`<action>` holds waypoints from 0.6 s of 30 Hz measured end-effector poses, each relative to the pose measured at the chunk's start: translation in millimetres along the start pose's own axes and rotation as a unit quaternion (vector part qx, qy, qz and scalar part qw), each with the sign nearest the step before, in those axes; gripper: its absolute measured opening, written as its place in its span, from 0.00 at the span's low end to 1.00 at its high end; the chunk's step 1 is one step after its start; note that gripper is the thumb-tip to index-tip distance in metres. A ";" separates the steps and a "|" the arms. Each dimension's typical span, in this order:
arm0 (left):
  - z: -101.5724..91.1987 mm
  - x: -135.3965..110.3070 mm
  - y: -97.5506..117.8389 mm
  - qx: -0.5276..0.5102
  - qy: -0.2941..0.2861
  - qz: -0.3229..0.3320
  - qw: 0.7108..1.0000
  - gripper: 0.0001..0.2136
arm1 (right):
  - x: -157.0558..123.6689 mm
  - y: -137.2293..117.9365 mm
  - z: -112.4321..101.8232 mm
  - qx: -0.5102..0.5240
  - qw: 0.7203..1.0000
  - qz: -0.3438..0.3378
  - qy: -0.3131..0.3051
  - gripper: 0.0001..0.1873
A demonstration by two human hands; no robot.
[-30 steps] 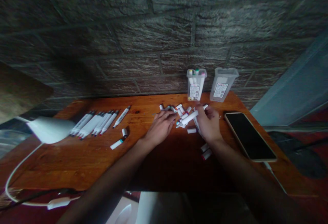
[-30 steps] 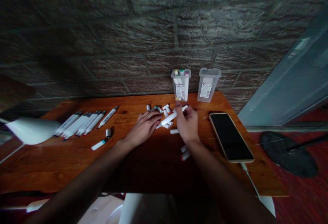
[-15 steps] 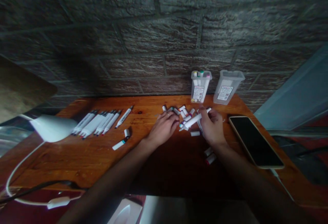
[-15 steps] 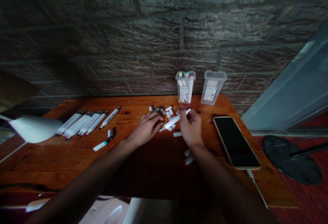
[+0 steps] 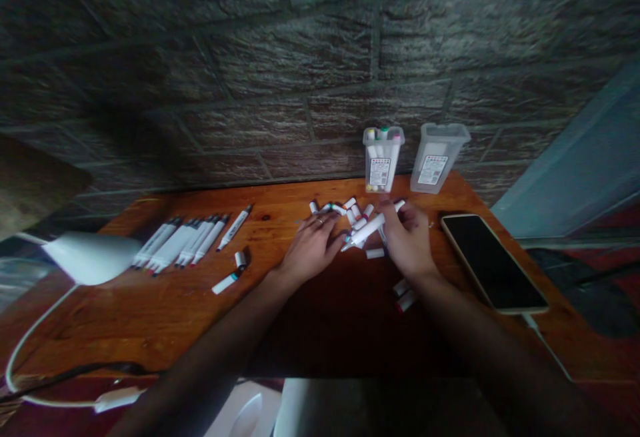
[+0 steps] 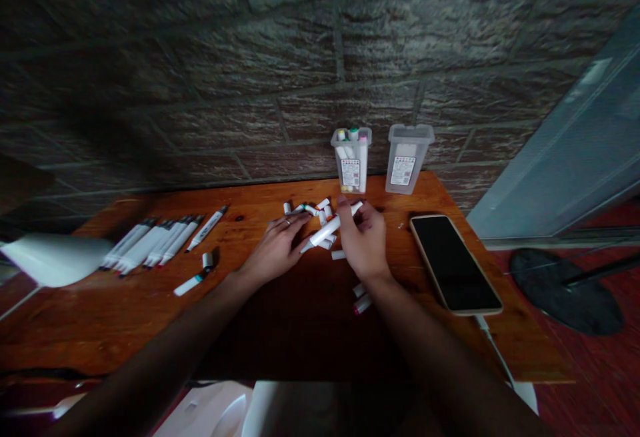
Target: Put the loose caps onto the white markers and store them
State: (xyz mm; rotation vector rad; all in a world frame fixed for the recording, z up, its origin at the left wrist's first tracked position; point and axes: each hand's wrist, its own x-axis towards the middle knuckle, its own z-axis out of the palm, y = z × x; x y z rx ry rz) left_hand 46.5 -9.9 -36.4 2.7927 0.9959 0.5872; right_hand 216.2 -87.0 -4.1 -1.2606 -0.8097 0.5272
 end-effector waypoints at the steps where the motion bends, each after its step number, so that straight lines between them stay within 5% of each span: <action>1: 0.5 0.1 -0.7 0.007 0.001 -0.004 1.000 0.21 | -0.3 -0.3 0.2 0.003 1.000 -0.002 -0.002 0.18; 18: -13.5 -4.3 9.6 0.058 -0.028 0.020 0.998 0.19 | 0.0 -1.2 0.5 0.017 1.000 0.004 -0.003 0.19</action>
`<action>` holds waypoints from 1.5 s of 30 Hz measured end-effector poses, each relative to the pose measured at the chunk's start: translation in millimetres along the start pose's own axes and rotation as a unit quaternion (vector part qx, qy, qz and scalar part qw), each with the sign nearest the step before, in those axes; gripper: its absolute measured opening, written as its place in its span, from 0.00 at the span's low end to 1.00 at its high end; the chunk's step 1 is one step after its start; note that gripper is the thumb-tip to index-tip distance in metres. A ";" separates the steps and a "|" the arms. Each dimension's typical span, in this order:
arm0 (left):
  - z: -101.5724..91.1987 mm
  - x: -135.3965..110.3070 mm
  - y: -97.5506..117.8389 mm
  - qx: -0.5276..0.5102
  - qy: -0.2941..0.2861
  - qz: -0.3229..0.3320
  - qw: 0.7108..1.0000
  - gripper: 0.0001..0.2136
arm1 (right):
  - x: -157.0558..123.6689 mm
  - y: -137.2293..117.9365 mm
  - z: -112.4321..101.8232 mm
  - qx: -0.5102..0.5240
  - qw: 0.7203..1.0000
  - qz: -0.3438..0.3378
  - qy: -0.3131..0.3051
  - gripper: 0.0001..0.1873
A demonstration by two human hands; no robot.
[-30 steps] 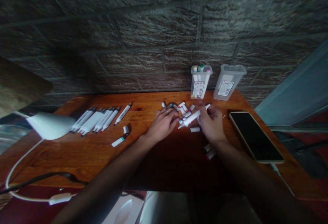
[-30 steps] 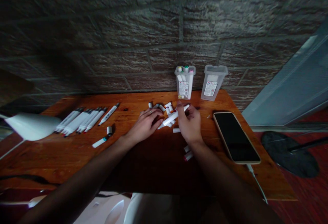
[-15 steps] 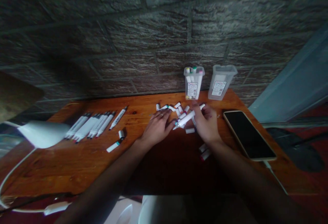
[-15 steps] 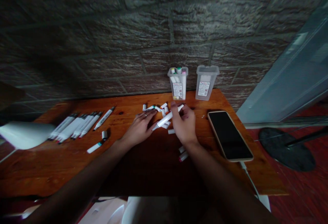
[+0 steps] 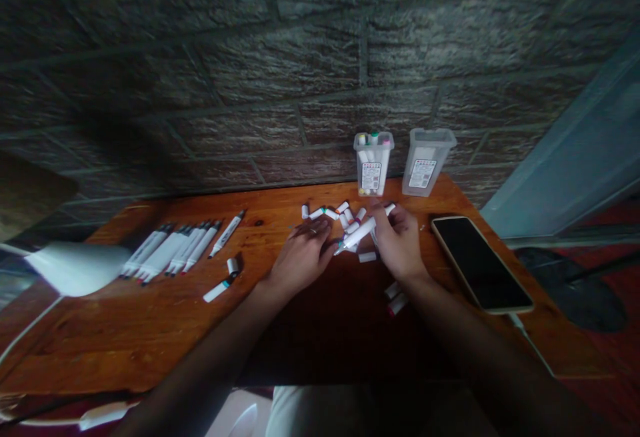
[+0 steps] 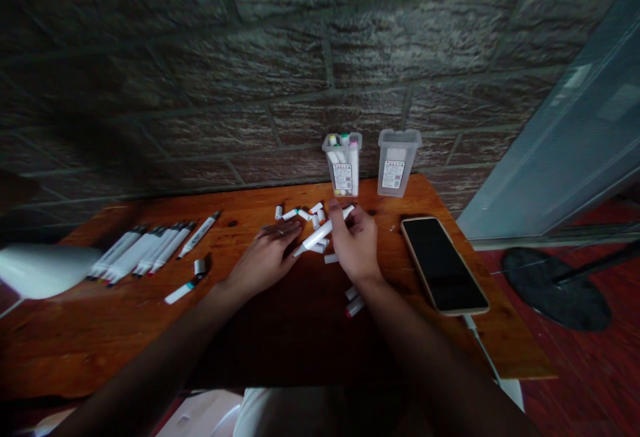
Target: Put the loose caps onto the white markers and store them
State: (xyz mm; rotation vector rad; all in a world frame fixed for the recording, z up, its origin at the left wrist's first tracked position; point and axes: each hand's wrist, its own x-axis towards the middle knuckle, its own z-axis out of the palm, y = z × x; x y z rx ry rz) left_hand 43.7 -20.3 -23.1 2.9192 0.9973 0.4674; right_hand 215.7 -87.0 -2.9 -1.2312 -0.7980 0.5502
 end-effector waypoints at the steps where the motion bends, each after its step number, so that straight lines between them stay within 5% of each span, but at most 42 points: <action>1: -1.2 -0.2 1.1 0.001 0.000 -0.001 1.000 0.19 | 0.6 1.2 0.0 -0.003 1.000 -0.001 0.000 0.19; 14: 6.9 -0.2 1.7 0.009 -0.036 -0.041 0.998 0.28 | -2.0 0.7 3.1 -0.002 1.000 0.001 -0.016 0.19; 23: 1.5 -0.2 2.4 0.007 0.001 -0.035 0.999 0.27 | -4.7 -3.8 1.3 -0.005 1.000 -0.017 -0.024 0.18; 37: 7.7 -1.0 -0.2 0.030 -0.041 -0.043 0.998 0.28 | -2.8 0.2 -1.4 -0.014 1.000 -0.014 -0.014 0.19; 45: -2.3 -3.9 3.5 -0.001 -0.014 -0.040 0.999 0.25 | -3.7 2.7 -0.8 -0.029 0.999 -0.021 -0.023 0.19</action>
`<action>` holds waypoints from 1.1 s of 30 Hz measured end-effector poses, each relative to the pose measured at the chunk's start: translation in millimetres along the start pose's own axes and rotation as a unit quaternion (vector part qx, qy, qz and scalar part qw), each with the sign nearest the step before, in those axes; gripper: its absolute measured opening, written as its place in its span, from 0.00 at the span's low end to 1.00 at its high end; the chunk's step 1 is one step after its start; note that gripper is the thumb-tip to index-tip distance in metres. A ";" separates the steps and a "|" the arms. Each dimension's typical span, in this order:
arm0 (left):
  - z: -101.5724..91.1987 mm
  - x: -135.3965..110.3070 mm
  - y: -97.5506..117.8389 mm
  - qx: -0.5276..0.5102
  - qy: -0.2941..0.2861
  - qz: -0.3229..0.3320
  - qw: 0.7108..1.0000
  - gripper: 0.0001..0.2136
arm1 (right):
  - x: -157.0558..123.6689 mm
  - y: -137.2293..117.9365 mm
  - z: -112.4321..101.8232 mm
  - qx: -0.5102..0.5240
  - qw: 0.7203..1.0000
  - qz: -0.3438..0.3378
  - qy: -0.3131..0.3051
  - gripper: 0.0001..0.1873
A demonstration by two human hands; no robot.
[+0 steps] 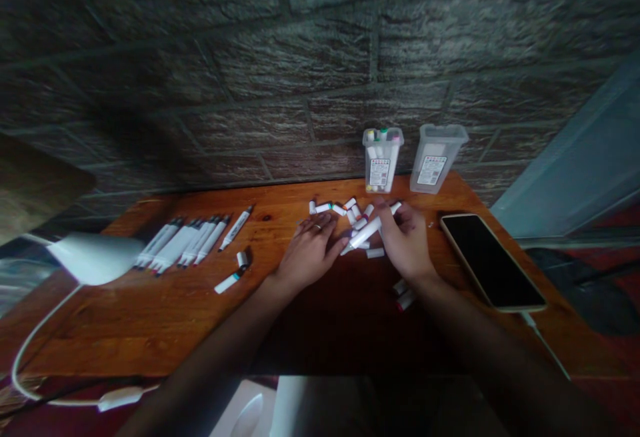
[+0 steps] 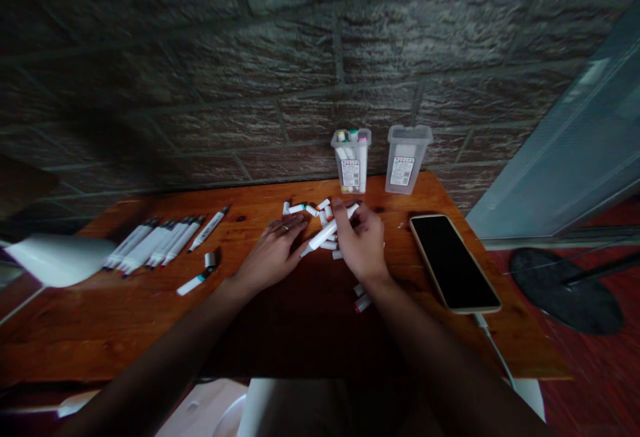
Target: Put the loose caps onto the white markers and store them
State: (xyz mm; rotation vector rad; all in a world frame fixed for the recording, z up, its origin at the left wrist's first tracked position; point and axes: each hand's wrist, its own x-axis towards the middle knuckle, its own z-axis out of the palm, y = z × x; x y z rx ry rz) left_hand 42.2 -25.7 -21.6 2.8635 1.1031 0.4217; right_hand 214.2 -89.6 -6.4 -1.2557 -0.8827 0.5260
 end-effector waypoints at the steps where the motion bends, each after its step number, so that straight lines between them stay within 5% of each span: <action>1: -1.7 -1.4 0.4 -0.007 0.003 0.002 1.000 0.24 | -0.4 0.6 0.3 -0.003 1.000 0.000 -0.005 0.18; 15: 1.9 -1.2 -1.5 -0.016 0.049 0.000 0.999 0.26 | 0.4 -1.9 3.5 -0.008 1.000 0.002 -0.013 0.17; 33: 3.7 0.7 2.8 -0.037 0.026 0.026 0.999 0.24 | 1.0 1.1 -0.2 -0.008 1.000 0.001 -0.004 0.16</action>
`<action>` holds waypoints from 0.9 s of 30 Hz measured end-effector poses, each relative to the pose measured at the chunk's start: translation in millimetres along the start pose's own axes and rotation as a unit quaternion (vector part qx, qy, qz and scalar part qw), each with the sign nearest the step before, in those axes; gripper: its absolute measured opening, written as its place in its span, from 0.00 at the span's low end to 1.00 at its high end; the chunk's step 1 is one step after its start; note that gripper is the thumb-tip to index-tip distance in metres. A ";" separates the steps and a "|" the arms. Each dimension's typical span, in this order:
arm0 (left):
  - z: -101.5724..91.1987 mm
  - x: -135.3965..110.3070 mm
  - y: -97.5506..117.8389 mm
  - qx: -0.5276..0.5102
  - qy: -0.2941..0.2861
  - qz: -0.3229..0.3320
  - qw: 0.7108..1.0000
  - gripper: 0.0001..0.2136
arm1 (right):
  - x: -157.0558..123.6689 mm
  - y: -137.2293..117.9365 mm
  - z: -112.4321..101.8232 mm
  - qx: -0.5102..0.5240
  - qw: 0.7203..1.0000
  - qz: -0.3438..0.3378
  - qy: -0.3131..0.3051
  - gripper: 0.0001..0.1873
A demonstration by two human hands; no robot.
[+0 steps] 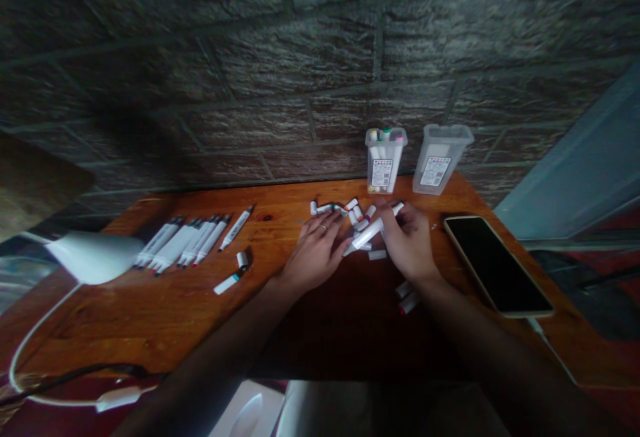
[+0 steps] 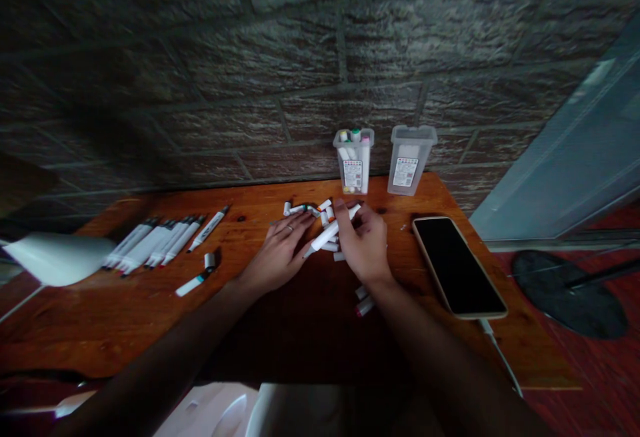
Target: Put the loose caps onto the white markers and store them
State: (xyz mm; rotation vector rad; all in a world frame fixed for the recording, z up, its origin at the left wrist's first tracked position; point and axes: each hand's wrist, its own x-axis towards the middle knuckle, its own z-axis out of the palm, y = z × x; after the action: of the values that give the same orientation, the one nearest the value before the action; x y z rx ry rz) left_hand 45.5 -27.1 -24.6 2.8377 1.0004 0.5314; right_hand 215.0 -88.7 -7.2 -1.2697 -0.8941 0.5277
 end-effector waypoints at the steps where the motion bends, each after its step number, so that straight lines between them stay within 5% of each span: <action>1: 0.9 0.4 -0.5 0.001 -0.001 0.005 1.000 0.25 | -0.1 0.0 0.2 -0.010 1.000 -0.009 -0.002 0.17; 27: 0.8 -3.1 1.2 -0.014 0.001 0.013 1.000 0.23 | -2.3 2.1 1.7 -0.008 1.000 0.017 -0.006 0.20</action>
State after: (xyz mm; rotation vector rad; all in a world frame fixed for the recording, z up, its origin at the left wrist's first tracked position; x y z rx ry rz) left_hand 44.3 -29.9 -26.0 2.8295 0.9508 0.5454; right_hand 212.5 -88.9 -9.8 -1.2992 -0.8894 0.5577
